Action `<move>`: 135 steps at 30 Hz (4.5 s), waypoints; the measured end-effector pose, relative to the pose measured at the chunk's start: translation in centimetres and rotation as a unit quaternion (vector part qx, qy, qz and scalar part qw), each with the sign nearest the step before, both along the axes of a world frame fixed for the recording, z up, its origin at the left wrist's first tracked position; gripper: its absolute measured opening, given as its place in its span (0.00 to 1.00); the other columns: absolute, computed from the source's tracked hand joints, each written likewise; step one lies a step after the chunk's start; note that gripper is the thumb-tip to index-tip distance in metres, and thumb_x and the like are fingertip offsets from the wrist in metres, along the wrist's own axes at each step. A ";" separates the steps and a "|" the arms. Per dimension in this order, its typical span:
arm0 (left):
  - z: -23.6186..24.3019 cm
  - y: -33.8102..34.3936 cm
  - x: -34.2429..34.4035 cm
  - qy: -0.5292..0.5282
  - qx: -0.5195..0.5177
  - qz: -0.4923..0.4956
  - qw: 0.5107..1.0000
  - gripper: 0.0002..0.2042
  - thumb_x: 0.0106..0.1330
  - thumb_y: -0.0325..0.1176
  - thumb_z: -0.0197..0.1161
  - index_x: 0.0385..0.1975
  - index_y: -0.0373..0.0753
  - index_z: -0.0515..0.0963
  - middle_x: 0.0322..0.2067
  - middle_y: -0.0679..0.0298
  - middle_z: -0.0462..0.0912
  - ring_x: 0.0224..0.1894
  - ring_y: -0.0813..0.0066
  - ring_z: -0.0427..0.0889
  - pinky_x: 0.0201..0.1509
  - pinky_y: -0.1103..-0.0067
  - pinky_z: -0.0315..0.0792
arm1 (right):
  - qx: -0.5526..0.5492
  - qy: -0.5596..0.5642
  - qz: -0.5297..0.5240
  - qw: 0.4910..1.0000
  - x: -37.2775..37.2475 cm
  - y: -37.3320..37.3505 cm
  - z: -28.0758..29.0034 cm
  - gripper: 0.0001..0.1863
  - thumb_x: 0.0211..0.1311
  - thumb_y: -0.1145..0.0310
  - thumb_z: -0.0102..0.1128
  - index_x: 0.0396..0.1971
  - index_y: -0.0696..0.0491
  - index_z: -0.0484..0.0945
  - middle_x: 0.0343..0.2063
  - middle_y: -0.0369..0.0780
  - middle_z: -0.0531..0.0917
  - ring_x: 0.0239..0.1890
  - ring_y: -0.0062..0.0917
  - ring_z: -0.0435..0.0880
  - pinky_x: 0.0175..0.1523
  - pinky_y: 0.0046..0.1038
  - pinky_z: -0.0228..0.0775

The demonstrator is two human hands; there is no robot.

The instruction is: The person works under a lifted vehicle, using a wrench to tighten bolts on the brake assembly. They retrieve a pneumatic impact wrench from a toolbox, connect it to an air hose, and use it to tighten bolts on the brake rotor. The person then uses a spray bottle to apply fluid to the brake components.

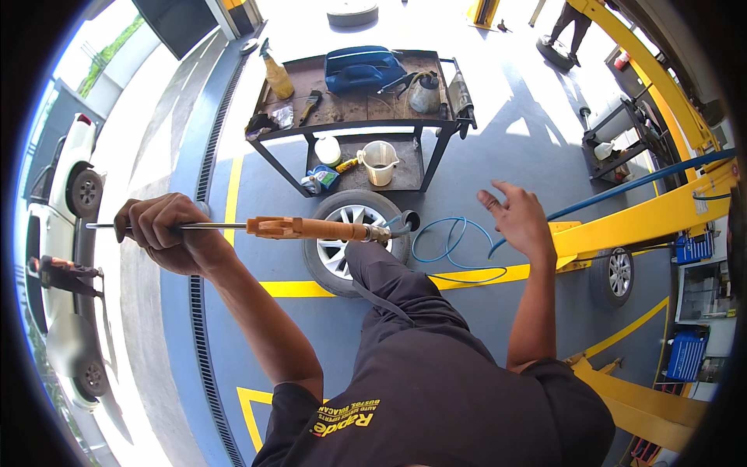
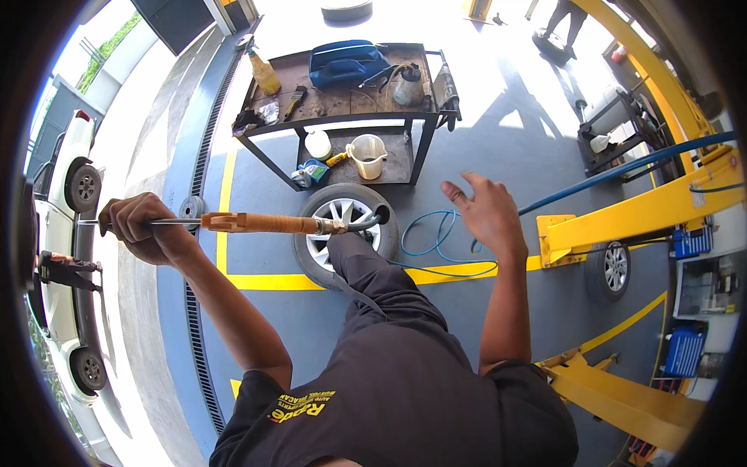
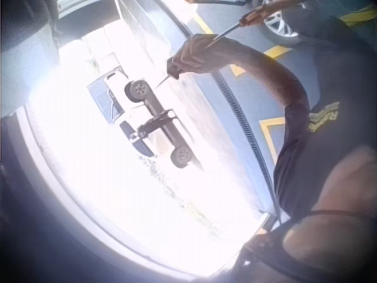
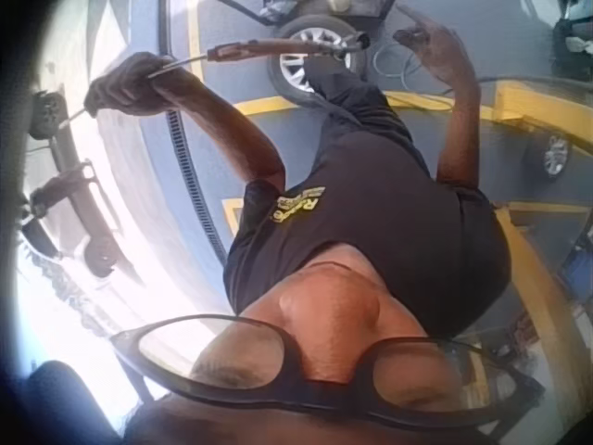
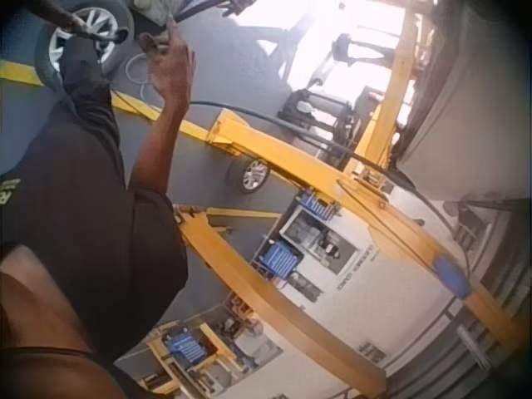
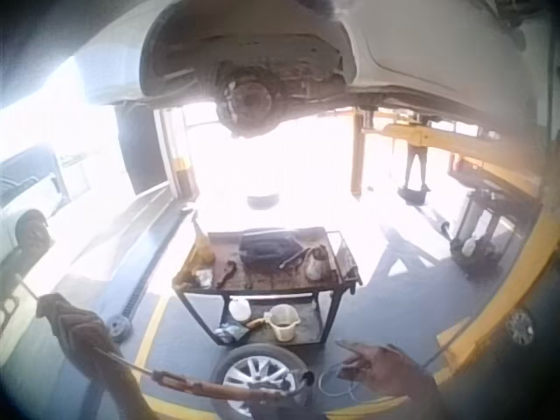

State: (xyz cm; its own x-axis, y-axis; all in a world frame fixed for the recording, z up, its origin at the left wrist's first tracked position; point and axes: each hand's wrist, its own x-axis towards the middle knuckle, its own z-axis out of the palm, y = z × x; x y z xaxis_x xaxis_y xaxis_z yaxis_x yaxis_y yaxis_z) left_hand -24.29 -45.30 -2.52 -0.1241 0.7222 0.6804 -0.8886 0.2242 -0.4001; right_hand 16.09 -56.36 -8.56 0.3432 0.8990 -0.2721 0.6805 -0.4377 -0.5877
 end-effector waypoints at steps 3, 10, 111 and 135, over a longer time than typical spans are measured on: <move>-0.9 0.0 1.1 0.018 0.010 -0.017 1.000 0.12 0.80 0.33 0.56 0.30 0.45 0.76 0.12 0.76 0.62 0.12 0.91 0.55 0.15 0.87 0.48 | 0.222 0.264 0.388 0.854 -7.0 3.0 -5.8 0.54 0.51 0.36 0.75 0.75 0.47 0.65 0.69 0.47 0.72 0.67 0.43 0.76 0.71 0.39 0.67; -6.3 7.7 3.1 0.134 -0.113 -0.100 0.979 0.08 0.84 0.36 0.46 0.40 0.43 0.69 0.19 0.74 0.58 0.16 0.89 0.53 0.16 0.87 0.51 | 0.143 0.313 0.378 0.859 -19.3 7.0 -8.2 0.29 0.65 0.68 0.71 0.64 0.53 0.71 0.53 0.44 0.75 0.58 0.33 0.77 0.64 0.34 0.70; -36.8 16.8 -28.0 0.910 -0.356 -0.091 0.192 0.15 0.78 0.41 0.54 0.48 0.35 0.80 0.35 0.58 0.88 0.30 0.69 0.86 0.30 0.75 0.74 | 0.020 -0.306 -0.006 0.952 -15.9 49.8 46.3 0.23 0.74 0.50 0.60 0.34 0.57 0.87 0.27 0.43 0.86 0.26 0.28 0.85 0.26 0.36 0.71; -36.8 23.5 -32.3 0.938 -0.295 -0.076 0.165 0.16 0.76 0.40 0.56 0.47 0.32 0.81 0.32 0.58 0.88 0.28 0.70 0.86 0.30 0.76 0.74 | 0.077 -0.174 -0.057 0.980 -12.0 45.1 44.4 0.30 0.73 0.42 0.58 0.21 0.54 0.76 0.13 0.39 0.80 0.05 0.16 0.65 0.11 0.24 0.54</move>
